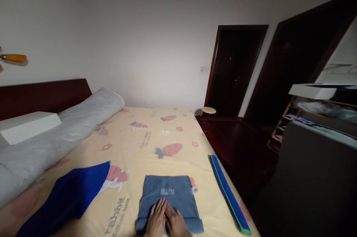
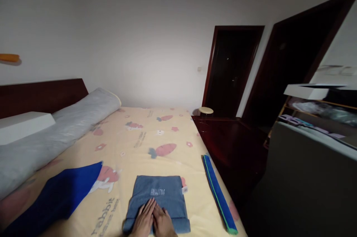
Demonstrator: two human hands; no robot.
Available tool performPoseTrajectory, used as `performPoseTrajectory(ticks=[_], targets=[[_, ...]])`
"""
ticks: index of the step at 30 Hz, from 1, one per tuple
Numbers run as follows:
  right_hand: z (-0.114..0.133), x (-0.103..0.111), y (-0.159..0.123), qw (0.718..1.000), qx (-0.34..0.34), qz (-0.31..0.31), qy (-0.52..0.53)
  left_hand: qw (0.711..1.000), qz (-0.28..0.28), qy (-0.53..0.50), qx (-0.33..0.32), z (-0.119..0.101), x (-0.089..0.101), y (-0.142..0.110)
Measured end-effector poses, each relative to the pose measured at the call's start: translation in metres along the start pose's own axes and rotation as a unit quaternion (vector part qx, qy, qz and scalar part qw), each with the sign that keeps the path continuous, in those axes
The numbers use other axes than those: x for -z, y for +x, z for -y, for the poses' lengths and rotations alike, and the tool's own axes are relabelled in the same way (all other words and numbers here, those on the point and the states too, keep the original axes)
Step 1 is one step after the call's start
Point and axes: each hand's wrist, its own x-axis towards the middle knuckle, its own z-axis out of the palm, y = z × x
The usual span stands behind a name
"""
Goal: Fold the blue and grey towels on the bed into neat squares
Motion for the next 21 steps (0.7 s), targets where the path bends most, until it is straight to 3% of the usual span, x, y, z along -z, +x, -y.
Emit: performPoseTrajectory(ticks=[3,6,10,13,16,19,21], targets=[[-0.012,0.004,-0.004,0.997,-0.065,-0.029,-0.025,0.999,0.006,0.011,0.053,0.008,0.004,-0.002],[-0.047,0.020,-0.023,0.981,-0.161,-0.081,-0.071,0.992,-0.031,0.042,0.118,0.039,0.011,-0.016],[-0.079,0.034,-0.047,0.970,-0.194,-0.109,-0.099,0.986,-0.067,0.087,0.124,0.072,0.017,-0.032],[-0.076,0.032,-0.054,0.970,-0.162,-0.149,-0.100,0.977,-0.153,0.114,0.089,0.076,0.018,-0.033],[-0.059,0.021,-0.057,0.980,-0.083,-0.165,-0.076,0.970,-0.211,0.119,-0.003,0.070,0.012,-0.032],[-0.043,0.007,-0.062,0.992,0.007,-0.115,-0.048,0.964,-0.225,0.125,-0.075,0.061,-0.003,-0.039],[-0.040,0.002,-0.068,0.996,0.034,-0.072,-0.037,0.963,-0.205,0.129,-0.116,0.058,-0.014,-0.048]])
